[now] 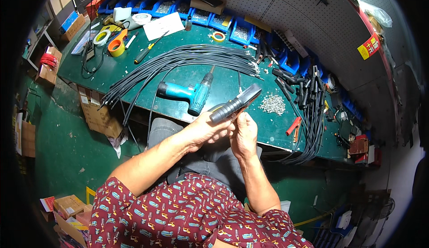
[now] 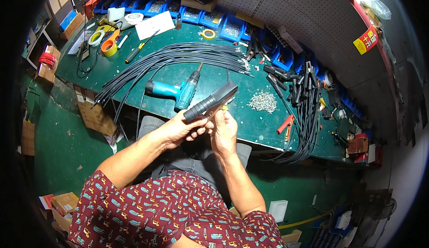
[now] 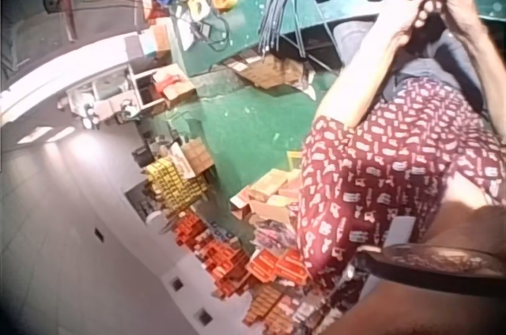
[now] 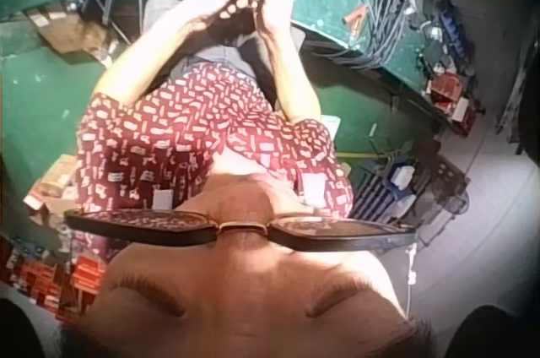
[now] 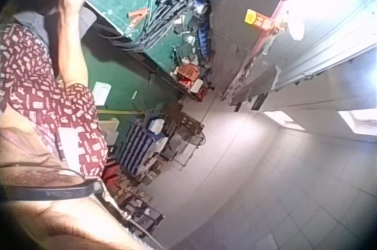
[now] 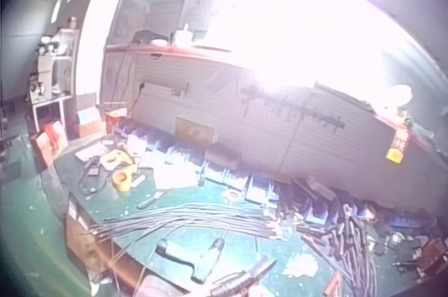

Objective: The person assembles black cables by stripping ends, inserting metal connectors, and using a power drill to secure them. They then apply heat shrink tubing and crimp the connectors with pliers. The finished cables are placed on the workbench.

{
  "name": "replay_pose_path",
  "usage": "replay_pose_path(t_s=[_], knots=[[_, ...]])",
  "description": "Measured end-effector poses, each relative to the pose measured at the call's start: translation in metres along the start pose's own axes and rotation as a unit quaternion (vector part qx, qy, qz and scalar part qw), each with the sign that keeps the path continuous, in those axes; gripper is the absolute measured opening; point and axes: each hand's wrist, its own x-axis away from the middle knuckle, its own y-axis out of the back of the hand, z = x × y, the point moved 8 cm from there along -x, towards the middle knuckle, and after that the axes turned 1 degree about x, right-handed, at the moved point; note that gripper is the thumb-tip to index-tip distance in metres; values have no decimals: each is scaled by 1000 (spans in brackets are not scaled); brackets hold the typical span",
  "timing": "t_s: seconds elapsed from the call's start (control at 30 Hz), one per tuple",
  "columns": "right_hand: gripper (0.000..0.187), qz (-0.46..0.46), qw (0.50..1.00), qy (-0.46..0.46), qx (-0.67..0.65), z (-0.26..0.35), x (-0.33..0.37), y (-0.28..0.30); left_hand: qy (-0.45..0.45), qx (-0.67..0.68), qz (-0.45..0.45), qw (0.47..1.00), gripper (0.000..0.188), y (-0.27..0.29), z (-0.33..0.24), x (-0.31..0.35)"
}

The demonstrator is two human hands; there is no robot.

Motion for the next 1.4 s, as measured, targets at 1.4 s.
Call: replay_pose_path(t_s=[1.4], knots=[[26,-11,990,100,100,19,11,13,3,74,46,996,27,-14,16,-7]])
